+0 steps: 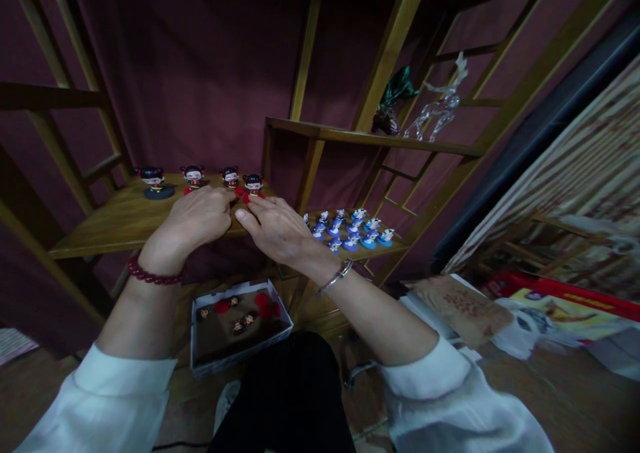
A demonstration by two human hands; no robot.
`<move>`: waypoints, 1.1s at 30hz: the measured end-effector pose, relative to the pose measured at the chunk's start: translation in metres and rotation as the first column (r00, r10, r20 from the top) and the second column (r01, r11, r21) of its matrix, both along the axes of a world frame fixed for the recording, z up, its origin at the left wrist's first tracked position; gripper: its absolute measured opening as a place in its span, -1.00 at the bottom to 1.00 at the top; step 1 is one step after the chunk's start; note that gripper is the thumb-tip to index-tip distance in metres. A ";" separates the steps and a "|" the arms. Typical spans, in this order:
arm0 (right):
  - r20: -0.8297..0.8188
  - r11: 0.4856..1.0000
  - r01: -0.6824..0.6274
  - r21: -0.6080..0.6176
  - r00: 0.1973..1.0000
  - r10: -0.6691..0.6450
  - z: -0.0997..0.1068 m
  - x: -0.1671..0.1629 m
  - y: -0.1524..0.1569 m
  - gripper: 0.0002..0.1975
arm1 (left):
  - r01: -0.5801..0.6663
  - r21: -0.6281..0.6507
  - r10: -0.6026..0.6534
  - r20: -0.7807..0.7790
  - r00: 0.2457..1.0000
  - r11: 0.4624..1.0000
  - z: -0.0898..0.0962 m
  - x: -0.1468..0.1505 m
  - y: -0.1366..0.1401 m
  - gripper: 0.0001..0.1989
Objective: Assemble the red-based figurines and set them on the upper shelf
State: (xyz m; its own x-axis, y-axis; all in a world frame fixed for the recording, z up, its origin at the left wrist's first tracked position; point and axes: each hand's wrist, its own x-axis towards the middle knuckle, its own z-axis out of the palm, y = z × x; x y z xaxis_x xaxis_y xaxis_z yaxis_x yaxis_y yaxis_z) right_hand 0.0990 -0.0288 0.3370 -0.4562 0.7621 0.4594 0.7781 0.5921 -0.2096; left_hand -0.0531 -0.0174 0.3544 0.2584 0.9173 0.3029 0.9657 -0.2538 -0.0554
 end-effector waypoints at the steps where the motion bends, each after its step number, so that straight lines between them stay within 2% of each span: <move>1: -0.003 1.000 0.008 0.005 1.000 -0.008 0.000 -0.001 0.001 -0.55 | -0.012 -0.002 0.012 0.005 1.000 1.000 0.000 0.000 0.000 -0.54; 12: 0.007 0.997 0.071 -0.025 0.997 -0.071 0.005 -0.006 0.010 -0.55 | -0.059 0.016 0.058 0.083 0.995 0.998 -0.002 0.002 -0.004 -0.57; 33: 0.146 0.986 0.154 -0.069 0.979 -0.143 0.012 -0.013 0.030 -0.57 | -0.066 0.029 0.064 0.062 0.996 0.997 -0.005 0.001 -0.001 -0.56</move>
State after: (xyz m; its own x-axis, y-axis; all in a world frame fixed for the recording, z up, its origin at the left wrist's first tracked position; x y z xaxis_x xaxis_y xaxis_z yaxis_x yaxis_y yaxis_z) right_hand 0.0861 0.0014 0.3486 -0.3905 0.8577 0.3345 0.8811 0.4535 -0.1340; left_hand -0.0517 -0.0179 0.3491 0.1790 0.9215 0.3448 0.9818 -0.1897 -0.0028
